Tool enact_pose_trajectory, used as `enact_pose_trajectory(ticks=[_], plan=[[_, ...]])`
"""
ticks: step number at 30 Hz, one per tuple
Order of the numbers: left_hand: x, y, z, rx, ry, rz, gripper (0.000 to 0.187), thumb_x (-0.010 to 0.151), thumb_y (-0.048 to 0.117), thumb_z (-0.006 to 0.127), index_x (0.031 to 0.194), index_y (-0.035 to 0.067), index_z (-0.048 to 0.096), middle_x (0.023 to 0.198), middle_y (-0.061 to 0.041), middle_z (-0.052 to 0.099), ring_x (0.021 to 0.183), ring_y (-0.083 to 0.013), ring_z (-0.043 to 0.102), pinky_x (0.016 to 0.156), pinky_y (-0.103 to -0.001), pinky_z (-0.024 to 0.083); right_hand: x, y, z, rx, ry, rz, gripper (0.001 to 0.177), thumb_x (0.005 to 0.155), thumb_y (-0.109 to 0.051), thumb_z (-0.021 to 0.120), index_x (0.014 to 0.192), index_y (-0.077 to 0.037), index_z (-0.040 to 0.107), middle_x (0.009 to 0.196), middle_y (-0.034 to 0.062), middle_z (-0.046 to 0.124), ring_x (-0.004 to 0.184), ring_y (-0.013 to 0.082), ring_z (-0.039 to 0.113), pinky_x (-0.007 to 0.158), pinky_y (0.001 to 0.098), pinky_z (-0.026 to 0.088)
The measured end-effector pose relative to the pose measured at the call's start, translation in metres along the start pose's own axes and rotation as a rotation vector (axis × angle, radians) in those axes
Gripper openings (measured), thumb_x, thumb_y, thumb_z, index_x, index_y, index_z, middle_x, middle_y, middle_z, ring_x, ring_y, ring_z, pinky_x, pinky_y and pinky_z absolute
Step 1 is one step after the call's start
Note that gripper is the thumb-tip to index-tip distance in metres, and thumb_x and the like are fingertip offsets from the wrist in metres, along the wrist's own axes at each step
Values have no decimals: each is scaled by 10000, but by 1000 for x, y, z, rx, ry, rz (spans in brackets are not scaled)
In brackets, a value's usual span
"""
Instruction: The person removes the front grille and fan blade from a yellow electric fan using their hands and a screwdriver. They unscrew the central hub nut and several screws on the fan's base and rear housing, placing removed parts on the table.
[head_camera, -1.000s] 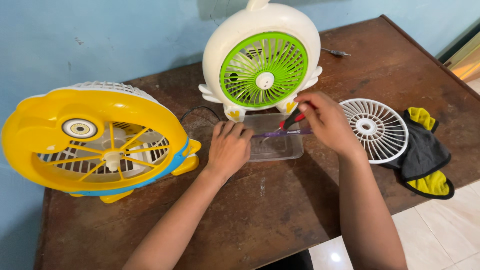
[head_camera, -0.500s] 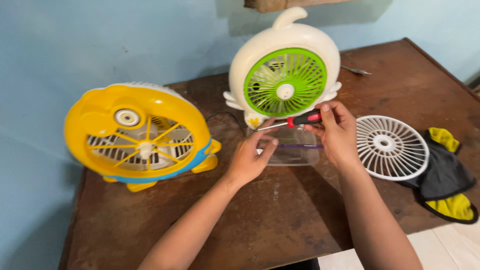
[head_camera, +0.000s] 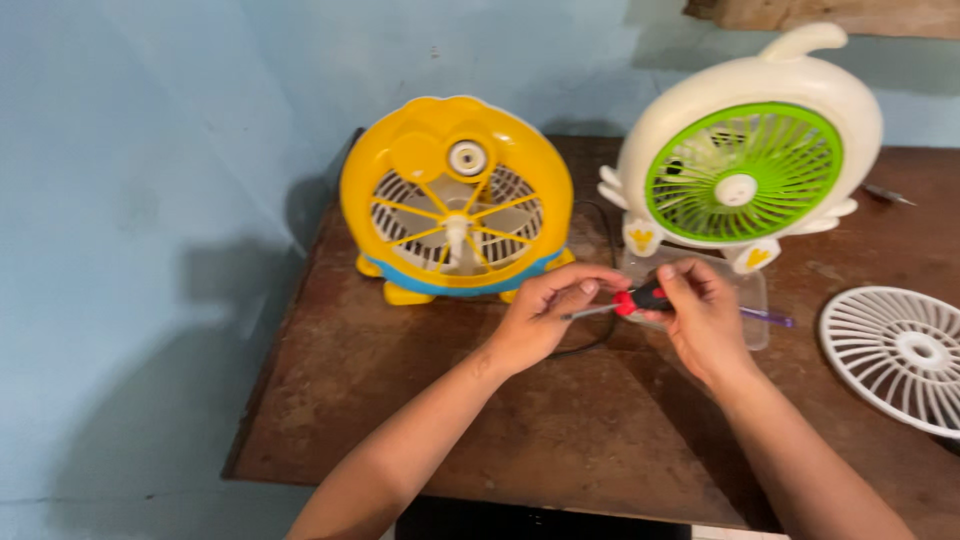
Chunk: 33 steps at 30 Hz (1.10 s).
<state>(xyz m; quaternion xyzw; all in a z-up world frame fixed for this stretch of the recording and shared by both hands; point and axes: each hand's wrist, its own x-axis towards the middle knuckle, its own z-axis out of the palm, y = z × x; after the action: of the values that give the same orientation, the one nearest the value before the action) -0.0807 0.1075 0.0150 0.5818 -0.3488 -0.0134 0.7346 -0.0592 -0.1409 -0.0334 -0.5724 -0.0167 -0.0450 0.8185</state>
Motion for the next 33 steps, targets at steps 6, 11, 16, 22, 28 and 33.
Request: enact_pose_trajectory(ticks=[6, 11, 16, 22, 28, 33], plan=[[-35, 30, -50, 220, 349, -30, 172, 1035, 18, 594, 1166, -4, 703, 1071, -92, 748, 980, -163, 698, 844, -281, 576, -5, -14, 32, 141, -180, -89, 162, 981, 28, 652, 1041, -85, 554, 1094, 97, 725, 931, 164, 674, 741, 259, 530], [-46, 59, -91, 906, 575, 298, 238, 940, 8, 647, 1176, 39, 638, 1174, -185, 682, 1107, -335, 677, 968, -399, 546, 4, -19, 77, 117, -196, -171, 293, 909, 87, 671, 1116, -86, 557, 1057, 118, 692, 1054, 232, 705, 848, 328, 550], [-39, 66, -100, 1096, 565, 253, 370, 928, 102, 712, 1268, 32, 584, 1232, -240, 649, 1156, -437, 615, 990, -472, 485, 18, -2, 111, 78, -155, -127, 204, 1017, -55, 615, 1215, -76, 575, 1044, 141, 697, 939, 241, 713, 718, 351, 549], [-31, 63, -99, 1157, 493, 179, 424, 906, 169, 770, 1285, 70, 608, 1119, -186, 718, 1088, -380, 659, 931, -500, 511, 24, 14, 116, 122, -126, -232, 216, 1106, -197, 548, 1293, -110, 484, 1095, 175, 698, 964, 267, 722, 775, 359, 574], [-16, 56, -86, 1050, 524, 61, 524, 847, 228, 820, 1306, 106, 598, 1079, -187, 724, 989, -327, 714, 838, -451, 568, 27, 9, 111, 208, -86, -304, 218, 1125, -190, 504, 1312, -130, 410, 1168, 205, 692, 1024, 293, 725, 841, 397, 606], [-19, 47, -89, 991, 521, 167, 578, 925, 207, 787, 1431, 90, 532, 1178, -206, 704, 1010, -316, 716, 868, -412, 591, 6, 8, 112, 10, -90, -606, 414, 1067, -41, 634, 1350, -114, 341, 1242, 224, 641, 1104, 299, 694, 933, 448, 618]])
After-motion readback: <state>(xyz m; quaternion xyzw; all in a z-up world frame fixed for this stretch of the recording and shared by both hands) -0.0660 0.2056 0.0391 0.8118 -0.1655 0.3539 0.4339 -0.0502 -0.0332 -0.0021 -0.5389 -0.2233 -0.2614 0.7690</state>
